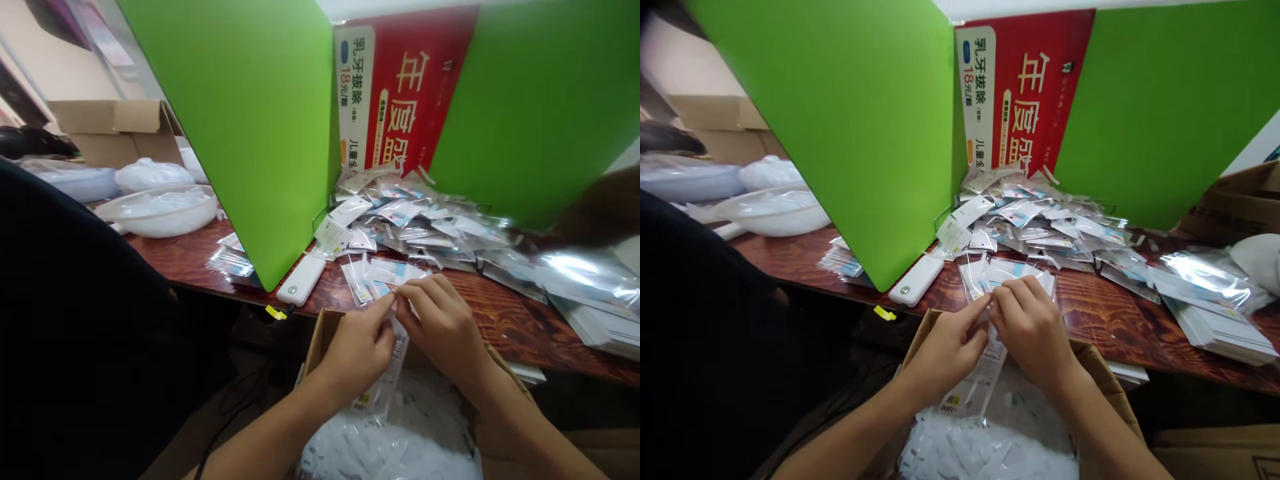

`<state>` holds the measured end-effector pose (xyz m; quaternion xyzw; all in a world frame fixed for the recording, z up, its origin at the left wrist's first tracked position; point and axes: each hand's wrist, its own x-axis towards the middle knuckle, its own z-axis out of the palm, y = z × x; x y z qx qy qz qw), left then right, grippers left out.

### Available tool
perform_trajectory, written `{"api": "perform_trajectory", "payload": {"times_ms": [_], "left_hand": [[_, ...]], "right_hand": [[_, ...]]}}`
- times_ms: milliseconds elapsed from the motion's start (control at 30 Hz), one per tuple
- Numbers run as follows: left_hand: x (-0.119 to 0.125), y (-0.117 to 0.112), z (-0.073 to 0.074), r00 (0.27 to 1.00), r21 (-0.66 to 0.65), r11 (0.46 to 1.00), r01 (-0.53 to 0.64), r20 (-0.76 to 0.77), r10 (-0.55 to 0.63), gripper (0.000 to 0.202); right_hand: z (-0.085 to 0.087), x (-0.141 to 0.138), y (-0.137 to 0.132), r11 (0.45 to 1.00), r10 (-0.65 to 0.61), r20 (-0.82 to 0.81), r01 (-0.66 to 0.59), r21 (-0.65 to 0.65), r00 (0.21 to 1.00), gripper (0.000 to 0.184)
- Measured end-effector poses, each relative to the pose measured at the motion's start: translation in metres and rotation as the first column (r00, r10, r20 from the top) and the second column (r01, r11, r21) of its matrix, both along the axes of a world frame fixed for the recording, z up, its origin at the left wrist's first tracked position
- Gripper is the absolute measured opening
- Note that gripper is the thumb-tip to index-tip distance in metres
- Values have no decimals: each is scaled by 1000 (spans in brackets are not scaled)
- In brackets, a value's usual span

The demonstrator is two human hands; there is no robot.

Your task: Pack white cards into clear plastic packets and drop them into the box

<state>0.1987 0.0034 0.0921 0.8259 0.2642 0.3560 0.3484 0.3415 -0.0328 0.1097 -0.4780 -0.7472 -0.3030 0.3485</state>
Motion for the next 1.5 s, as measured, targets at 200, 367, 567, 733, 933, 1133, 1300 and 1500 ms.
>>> {"api": "perform_trajectory", "payload": {"times_ms": [200, 367, 567, 733, 933, 1133, 1300, 1500], "left_hand": [[2, 5, -6, 998, 4, 1000, 0, 62, 0, 54], [3, 12, 3, 990, -69, 989, -132, 45, 135, 47], [3, 12, 5, 995, -93, 992, -85, 34, 89, 54], [-1, 9, 2, 995, 44, 994, -96, 4, 96, 51], [-6, 7, -6, 994, 50, 996, -78, 77, 74, 50], [-5, 5, -1, 991, -108, 992, -62, 114, 74, 50], [-5, 14, 4, 827, -415, 909, -39, 497, 263, 36], [-4, 26, 1, 643, -479, 877, -31, 662, 384, 32]], "right_hand": [[1, 38, 0, 972, -208, -491, 234, -9, 846, 13], [14, 46, -18, 931, -234, -748, 365, 12, 622, 20], [11, 2, -11, 999, -52, -129, 54, 11, 990, 15], [3, -9, 0, 995, -89, -35, 91, 31, 995, 16], [-2, -18, 5, 996, -61, -49, 64, 61, 997, 14], [2, 26, 4, 982, -168, -655, 186, -43, 737, 9], [17, 71, -10, 968, 239, -958, 114, 223, -157, 11], [32, 31, -40, 782, -148, -790, -418, -462, 595, 13]]}}
